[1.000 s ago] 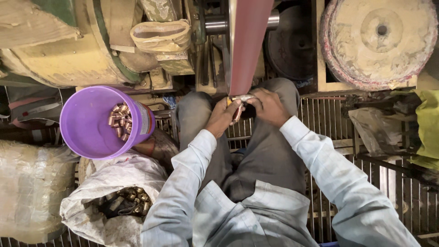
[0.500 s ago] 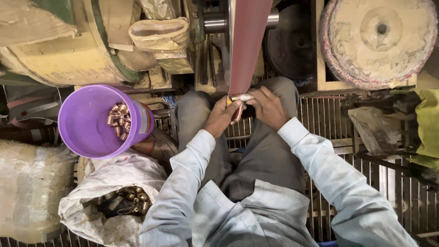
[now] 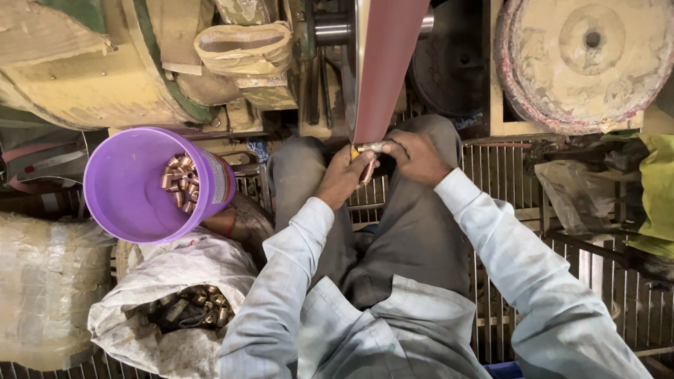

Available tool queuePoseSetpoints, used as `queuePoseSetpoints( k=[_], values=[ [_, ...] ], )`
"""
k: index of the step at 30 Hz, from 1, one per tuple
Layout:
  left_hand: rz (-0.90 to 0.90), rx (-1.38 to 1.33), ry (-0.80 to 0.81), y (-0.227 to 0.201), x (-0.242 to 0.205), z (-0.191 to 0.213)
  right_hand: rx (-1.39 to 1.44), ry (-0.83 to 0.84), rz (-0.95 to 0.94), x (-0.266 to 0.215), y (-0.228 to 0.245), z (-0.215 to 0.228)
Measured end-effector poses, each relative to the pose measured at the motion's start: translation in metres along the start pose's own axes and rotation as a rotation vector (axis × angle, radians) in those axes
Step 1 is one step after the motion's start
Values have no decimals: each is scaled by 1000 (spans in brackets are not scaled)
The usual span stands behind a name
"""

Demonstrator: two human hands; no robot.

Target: The person sits on a metal grate floor and repeatedly picks up small brass-colored metal parts from a white sack. They hold each part against a moving belt sander to polish it, then place the finished part into a purple bucket.

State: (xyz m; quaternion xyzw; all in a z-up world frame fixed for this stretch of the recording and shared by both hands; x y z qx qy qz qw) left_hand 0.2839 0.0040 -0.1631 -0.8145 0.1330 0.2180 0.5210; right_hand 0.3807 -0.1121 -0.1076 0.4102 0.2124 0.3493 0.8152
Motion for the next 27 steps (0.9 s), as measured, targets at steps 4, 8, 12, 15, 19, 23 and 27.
queuePoseSetpoints(
  k=[4, 8, 12, 15, 19, 23, 27],
  values=[
    [-29, -10, 10, 1, 2, 0, 65, 116, -60, 7, -16, -5],
    [-3, -13, -4, 6, 5, 3, 393, 290, -548, 3, -60, -23],
    [-22, 16, -17, 3, 5, 2, 811, 414, -735, 7, -64, -33],
    [-54, 19, 5, -4, -1, 0, 881, 531, -712, 7, -50, -27],
    [-126, 163, 36, -12, -14, 2, 331, 345, -181, 1, -7, 1],
    [-289, 175, 91, -20, -25, -2, 70, 110, 29, -24, 31, 12],
    [-121, 77, 32, -11, -17, 1, -78, -115, 232, -25, 54, 16]
  ],
)
Point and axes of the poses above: each hand's wrist, its own x-axis towards the middle knuckle, its own z-axis out of the back of the hand, y = z × x, the point moved 8 cm from there along x, towards the middle knuckle, and after that the axes turned 1 degree about x, right-handed, at the moved point
